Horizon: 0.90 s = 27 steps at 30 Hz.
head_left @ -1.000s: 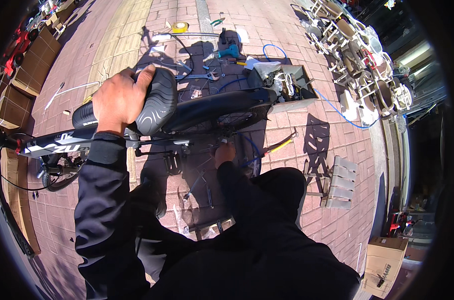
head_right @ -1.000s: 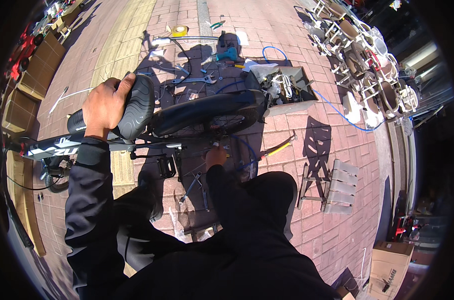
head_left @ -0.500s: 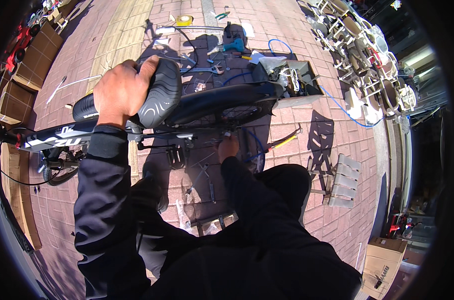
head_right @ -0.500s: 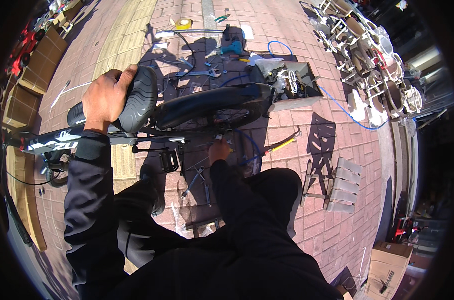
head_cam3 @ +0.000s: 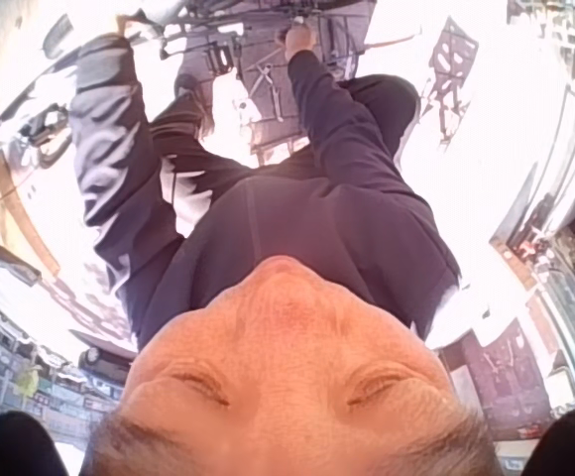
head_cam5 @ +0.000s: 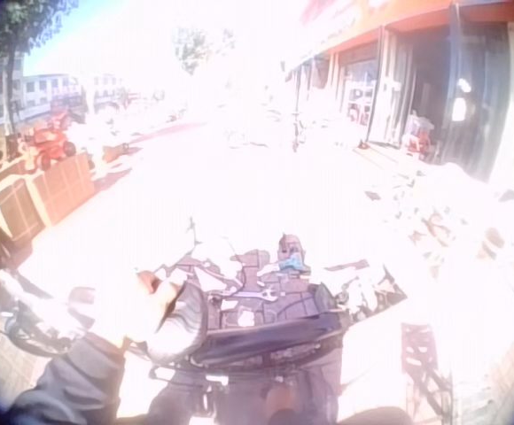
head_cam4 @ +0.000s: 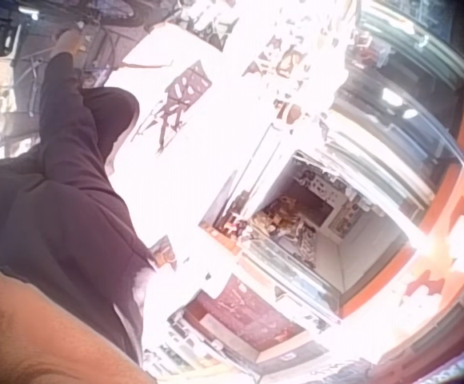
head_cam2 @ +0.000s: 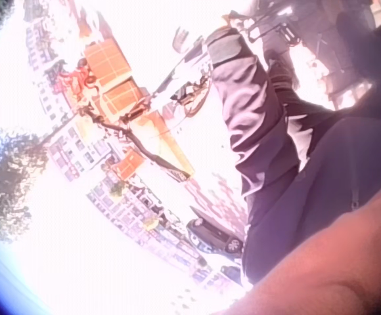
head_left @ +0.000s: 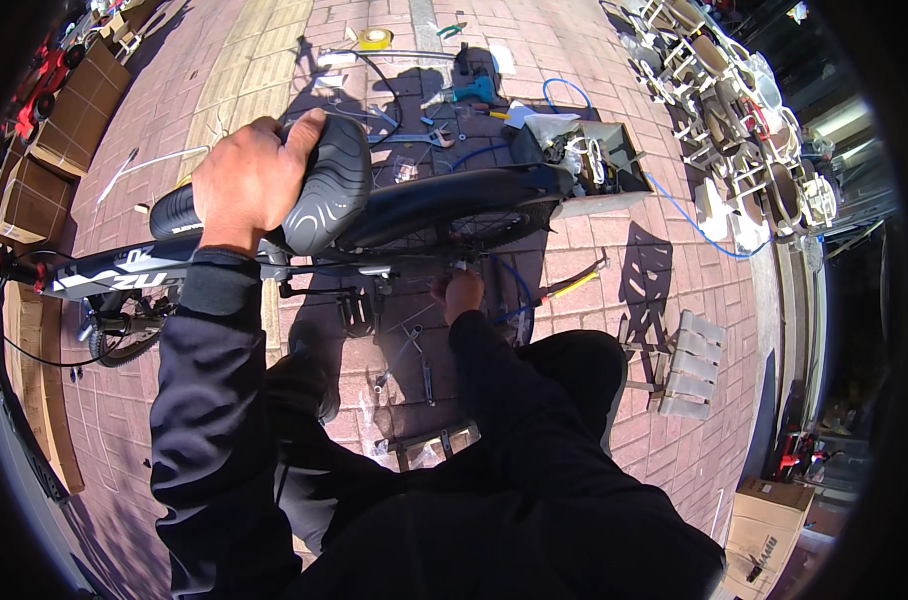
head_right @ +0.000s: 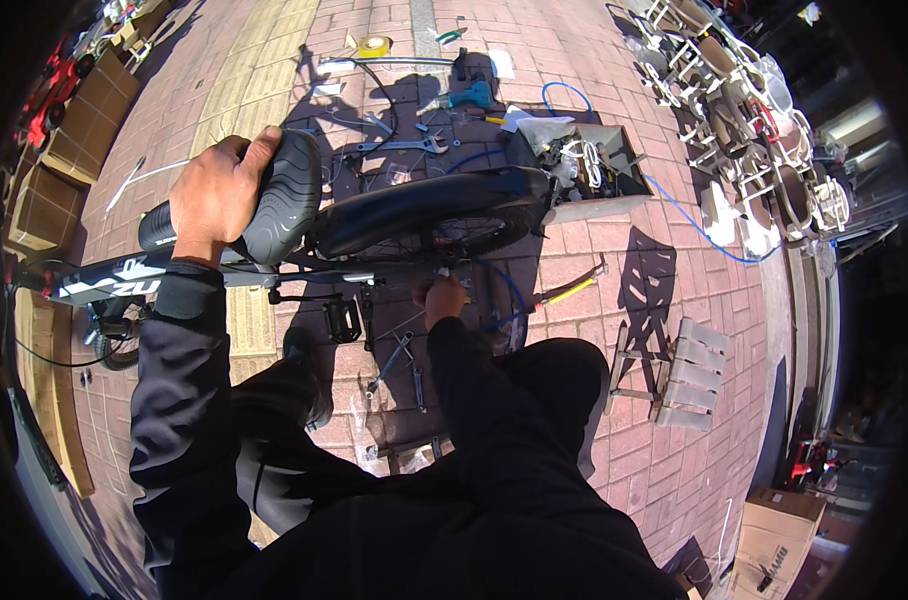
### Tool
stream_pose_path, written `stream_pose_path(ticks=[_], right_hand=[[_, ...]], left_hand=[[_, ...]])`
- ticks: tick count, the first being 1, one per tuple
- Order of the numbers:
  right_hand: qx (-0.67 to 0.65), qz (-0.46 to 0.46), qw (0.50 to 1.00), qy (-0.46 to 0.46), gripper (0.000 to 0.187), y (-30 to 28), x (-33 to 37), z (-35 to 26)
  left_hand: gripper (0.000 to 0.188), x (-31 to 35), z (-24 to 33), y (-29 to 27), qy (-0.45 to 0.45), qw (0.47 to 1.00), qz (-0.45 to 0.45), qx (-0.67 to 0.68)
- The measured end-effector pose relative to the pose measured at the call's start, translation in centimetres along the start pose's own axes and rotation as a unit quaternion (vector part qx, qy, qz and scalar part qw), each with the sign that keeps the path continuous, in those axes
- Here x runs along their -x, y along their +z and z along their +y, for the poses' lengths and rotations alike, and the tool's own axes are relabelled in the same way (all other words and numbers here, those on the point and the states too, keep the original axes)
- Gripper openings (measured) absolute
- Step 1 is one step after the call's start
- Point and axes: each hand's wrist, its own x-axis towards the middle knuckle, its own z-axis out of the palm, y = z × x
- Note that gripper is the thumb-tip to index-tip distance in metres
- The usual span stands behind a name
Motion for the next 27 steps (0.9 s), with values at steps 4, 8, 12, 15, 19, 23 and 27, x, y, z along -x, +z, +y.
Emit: stream_pose_path(ticks=[4,8,12,15,19,23,27], right_hand=[[-0.061,-0.024,0.998,0.01,0.021,-0.2,-0.3,0.2],[-0.131,-0.044,0.988,0.062,0.02,0.9,1.5,0.5],[-0.213,-0.144,0.956,0.142,0.016,2.7,3.5,0.7],[-0.211,-0.097,0.962,0.143,0.011,3.6,3.9,0.0],[-0.219,-0.042,0.961,0.167,0.008,4.3,4.1,-0.8],[-0.218,-0.034,0.955,0.196,0.007,4.6,4.3,-1.6],[-0.214,-0.02,0.957,0.193,0.008,4.3,4.8,-1.8]], left_hand=[[0.077,0.1,0.0,0.0,0.001,1.0,-0.001,0.003],[0.076,0.1,0.1,0.0,-0.002,1.0,0.002,0.001],[0.076,0.2,0.1,0.0,0.011,1.0,0.006,0.003],[0.074,0.6,0.2,-0.1,0.008,1.0,0.016,0.013],[0.07,1.1,0.6,-0.5,0.007,0.999,0.016,0.027],[0.067,1.4,0.7,-0.9,0.006,1.0,0.007,0.019],[0.07,1.4,0.1,-0.1,0.01,0.999,0.023,0.026]])
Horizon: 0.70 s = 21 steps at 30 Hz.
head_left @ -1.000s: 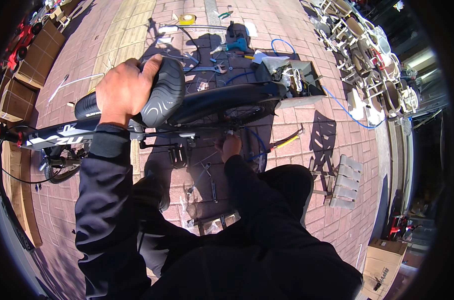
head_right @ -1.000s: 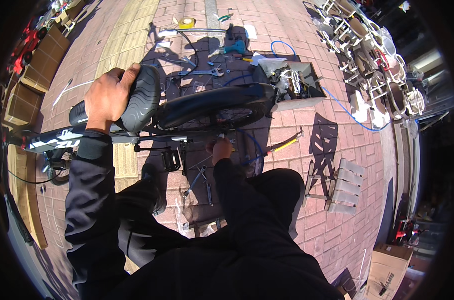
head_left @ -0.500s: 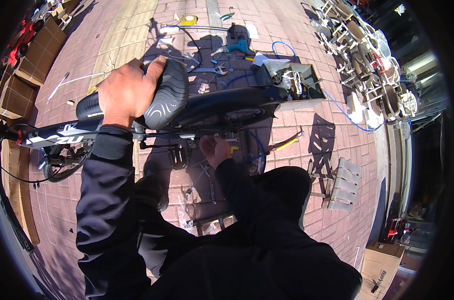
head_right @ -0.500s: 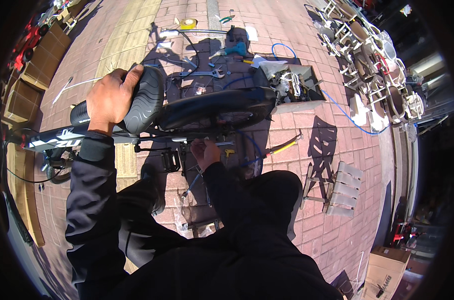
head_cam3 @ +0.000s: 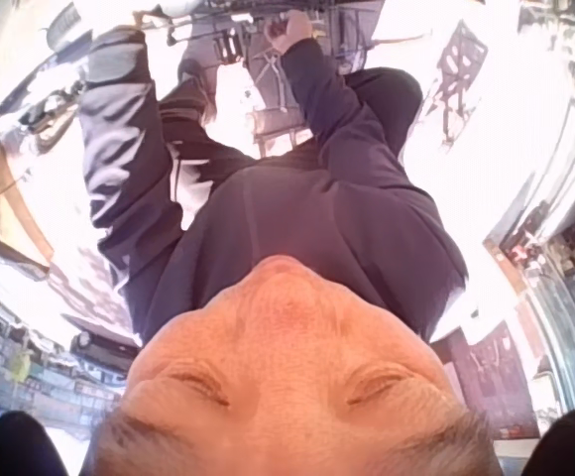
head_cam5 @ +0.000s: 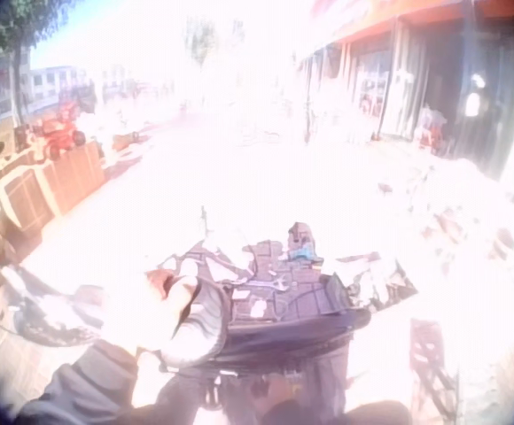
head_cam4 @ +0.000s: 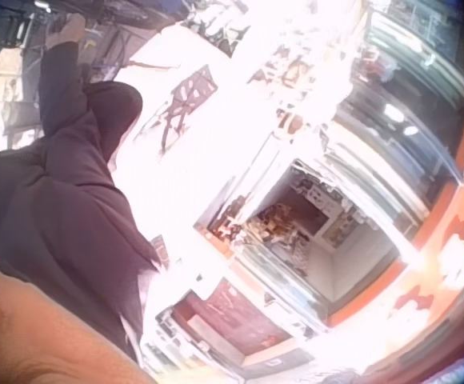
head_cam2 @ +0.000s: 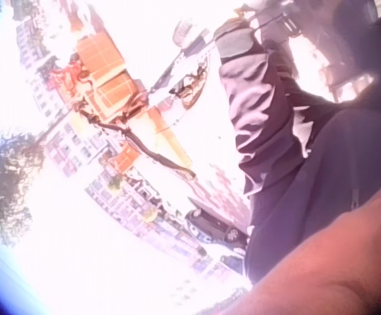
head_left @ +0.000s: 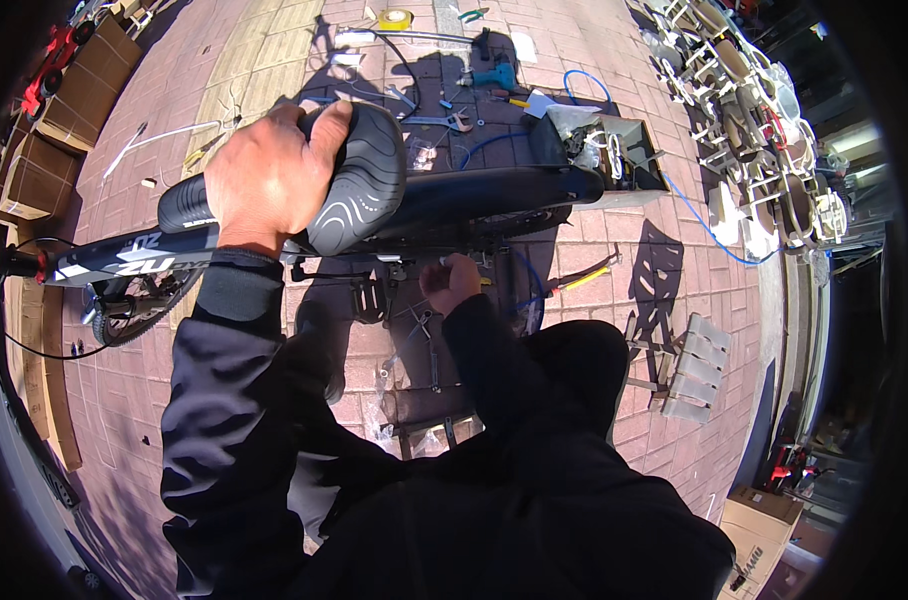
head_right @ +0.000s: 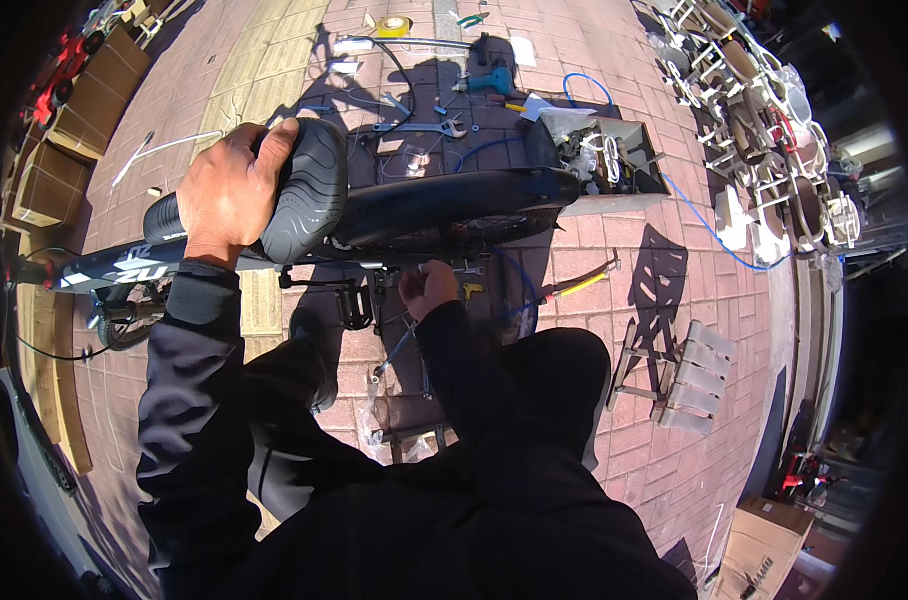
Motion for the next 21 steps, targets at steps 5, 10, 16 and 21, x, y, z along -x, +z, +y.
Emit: stream_pose_path(ticks=[5,10,16,21], right_hand=[[0.07,-0.018,0.997,0.007,0.008,-1.2,-0.3,0.0],[0.147,-0.03,0.987,-0.056,0.015,-4.0,-3.0,-1.0],[0.103,-0.089,0.988,-0.07,0.013,-5.3,-4.3,0.6],[0.197,-0.043,0.971,-0.125,0.026,-3.9,0.5,1.8]], left_hand=[[0.071,-0.5,-0.6,0.7,0.015,1.0,0.007,-0.006],[0.074,-1.1,-0.2,0.0,-0.011,0.999,-0.036,-0.032],[0.063,-0.6,0.0,-0.3,0.032,0.999,-0.026,-0.033],[0.065,-0.9,0.2,-0.4,-0.006,0.998,-0.044,-0.038]])
